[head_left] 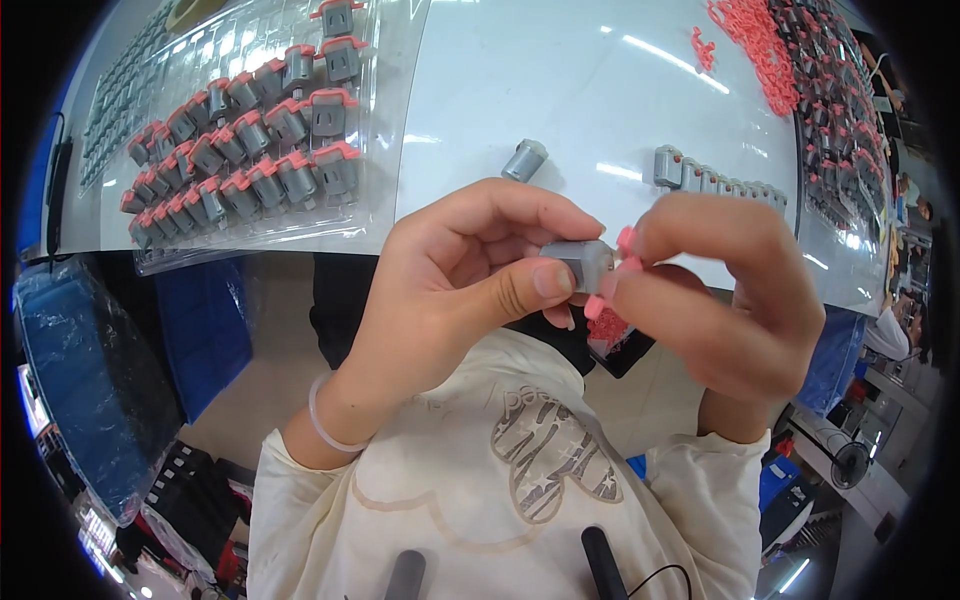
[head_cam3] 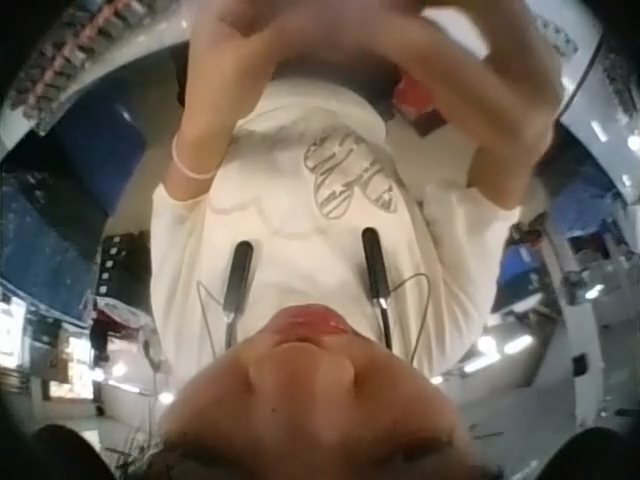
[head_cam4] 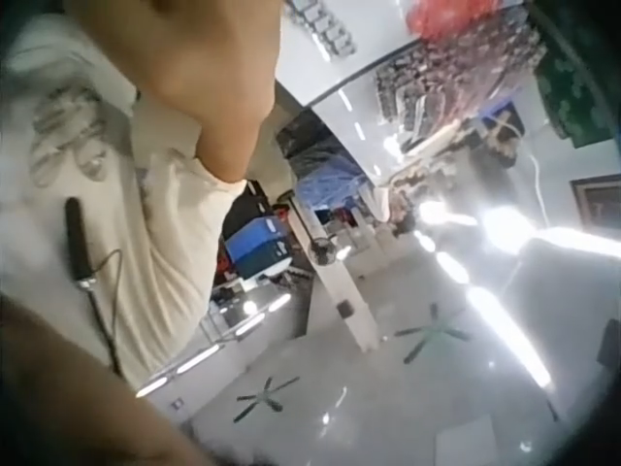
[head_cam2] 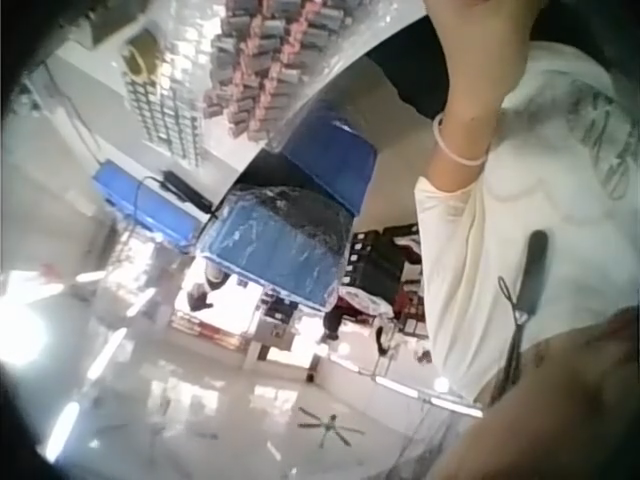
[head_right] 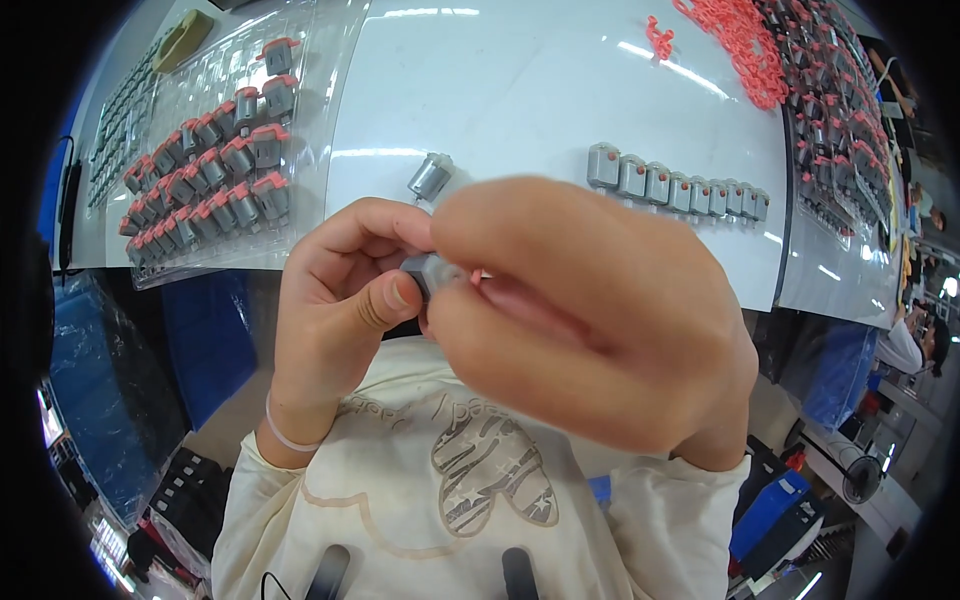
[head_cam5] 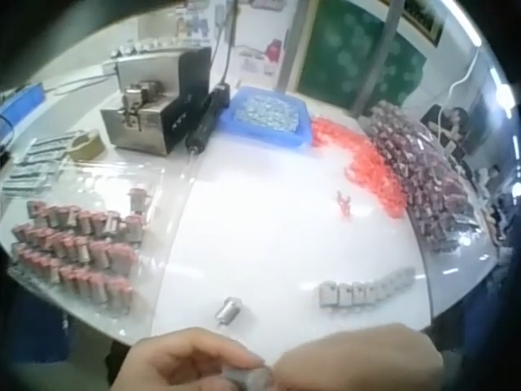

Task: Manually attaching small pink plastic components to grey electrical motor units on an assembly line.

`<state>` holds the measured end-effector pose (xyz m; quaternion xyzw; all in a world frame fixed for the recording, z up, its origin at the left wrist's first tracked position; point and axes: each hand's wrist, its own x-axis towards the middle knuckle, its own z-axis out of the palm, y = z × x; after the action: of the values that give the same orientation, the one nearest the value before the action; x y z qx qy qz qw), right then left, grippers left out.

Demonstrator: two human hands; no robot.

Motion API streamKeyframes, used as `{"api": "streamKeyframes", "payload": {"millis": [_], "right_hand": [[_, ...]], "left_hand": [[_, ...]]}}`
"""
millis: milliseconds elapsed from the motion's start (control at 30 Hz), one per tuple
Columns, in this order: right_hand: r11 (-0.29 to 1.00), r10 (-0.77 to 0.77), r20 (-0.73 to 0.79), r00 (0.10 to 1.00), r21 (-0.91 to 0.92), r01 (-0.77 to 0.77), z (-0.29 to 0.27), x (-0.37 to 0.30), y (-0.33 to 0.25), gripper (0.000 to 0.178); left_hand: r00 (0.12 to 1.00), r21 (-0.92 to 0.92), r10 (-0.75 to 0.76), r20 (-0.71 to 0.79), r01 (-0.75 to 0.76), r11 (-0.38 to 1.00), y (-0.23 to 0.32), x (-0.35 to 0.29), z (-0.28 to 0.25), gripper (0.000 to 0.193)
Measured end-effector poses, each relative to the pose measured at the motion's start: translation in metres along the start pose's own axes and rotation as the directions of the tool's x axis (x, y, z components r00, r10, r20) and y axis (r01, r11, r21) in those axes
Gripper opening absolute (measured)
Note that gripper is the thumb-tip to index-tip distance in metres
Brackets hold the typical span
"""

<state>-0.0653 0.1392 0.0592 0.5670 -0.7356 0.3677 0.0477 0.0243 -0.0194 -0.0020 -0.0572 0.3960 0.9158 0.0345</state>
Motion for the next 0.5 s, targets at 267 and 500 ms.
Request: {"api": "streamKeyframes", "payload": {"millis": [267,500], "right_hand": [[0.987,-0.134,-0.072,0.988,0.082,0.140,0.002,-0.008,0.010,0.020],[0.989,0.011,-0.139,0.990,0.148,0.010,0.008,-0.016,0.013,0.022]], "left_hand": [[0.996,-0.021,-0.084,-0.019,0.083,0.996,0.000,-0.001,0.007,0.040],[0.996,-0.175,0.045,0.080,-0.030,0.984,-0.009,-0.002,0.004,0.027]]}}
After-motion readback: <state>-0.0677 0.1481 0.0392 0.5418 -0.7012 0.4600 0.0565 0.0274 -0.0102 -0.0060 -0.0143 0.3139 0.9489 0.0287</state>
